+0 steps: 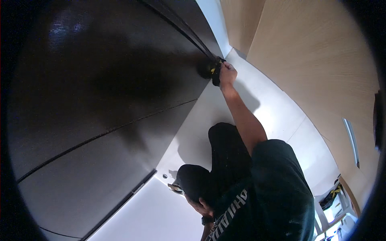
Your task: The person wipes a door with a yellow cloth, applies paint to small areas using a brush, and mixes paint by pouring liquid from a can into another container and stirring it.
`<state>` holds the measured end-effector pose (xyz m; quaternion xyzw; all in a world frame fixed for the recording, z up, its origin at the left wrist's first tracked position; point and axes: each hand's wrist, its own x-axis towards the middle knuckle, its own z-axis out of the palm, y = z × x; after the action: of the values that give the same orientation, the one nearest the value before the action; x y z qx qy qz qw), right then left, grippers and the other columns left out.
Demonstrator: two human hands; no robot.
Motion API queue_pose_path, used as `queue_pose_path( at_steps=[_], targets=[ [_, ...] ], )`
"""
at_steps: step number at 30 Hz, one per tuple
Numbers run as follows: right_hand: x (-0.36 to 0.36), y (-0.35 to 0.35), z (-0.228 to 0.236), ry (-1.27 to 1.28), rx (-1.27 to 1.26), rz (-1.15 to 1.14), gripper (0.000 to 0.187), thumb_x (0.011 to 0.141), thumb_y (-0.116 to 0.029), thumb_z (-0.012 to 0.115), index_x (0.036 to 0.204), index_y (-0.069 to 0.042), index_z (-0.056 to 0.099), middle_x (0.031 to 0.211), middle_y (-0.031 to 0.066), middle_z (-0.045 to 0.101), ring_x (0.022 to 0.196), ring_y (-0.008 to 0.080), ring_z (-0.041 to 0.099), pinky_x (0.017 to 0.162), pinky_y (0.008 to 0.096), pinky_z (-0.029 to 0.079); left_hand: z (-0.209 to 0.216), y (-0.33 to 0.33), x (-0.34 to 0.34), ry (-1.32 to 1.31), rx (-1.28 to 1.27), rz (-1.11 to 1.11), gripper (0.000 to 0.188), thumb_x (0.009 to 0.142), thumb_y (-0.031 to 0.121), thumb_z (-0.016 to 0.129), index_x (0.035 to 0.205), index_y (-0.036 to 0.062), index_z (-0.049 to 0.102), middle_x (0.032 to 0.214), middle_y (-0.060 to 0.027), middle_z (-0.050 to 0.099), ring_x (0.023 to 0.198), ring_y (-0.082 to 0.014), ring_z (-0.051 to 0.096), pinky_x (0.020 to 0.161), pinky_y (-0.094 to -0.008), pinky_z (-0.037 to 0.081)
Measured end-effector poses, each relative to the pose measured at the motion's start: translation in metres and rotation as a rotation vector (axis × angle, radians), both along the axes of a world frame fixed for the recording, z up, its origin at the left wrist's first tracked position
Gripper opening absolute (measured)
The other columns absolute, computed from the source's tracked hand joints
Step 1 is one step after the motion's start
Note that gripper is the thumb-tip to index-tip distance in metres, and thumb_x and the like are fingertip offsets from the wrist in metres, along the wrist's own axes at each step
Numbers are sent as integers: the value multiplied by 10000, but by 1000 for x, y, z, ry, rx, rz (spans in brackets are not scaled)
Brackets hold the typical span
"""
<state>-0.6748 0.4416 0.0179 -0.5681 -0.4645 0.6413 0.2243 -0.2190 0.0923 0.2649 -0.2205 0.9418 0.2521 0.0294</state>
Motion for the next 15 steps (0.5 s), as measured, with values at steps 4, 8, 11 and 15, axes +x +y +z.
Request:
queue_pose_path(
  at_steps=[4,8,11,15],
  targets=[
    [1,4,13,-43,70,-7,236,937,-157,739,1081,28,762,900,96,767,803,144,679,747,307,537,-2,-1,0,-11,-8,-14,901,1027,648,406,1614,-17,246,1618,-299,328,1493,-471,322,1228,-557,254],
    [6,6,19,78,-2,5,247,929,-171,747,1076,26,764,905,106,772,816,142,685,767,309,539,-3,-1,-2,-4,-3,-20,895,1029,640,408,1614,-18,246,1617,-298,329,1493,-471,322,1228,-558,254],
    [6,8,16,-30,70,57,242,932,-167,749,1070,31,766,912,101,768,814,144,686,773,301,537,-3,-2,-2,-1,4,-31,891,1030,635,409,1613,-19,247,1617,-298,329,1493,-471,323,1228,-559,253],
    [-5,13,11,63,63,7,234,967,-146,726,1110,37,748,940,83,756,813,135,670,750,283,532,-4,-1,-1,5,3,-35,884,1032,628,411,1613,-20,247,1616,-298,330,1493,-471,324,1228,-559,253]
  ],
)
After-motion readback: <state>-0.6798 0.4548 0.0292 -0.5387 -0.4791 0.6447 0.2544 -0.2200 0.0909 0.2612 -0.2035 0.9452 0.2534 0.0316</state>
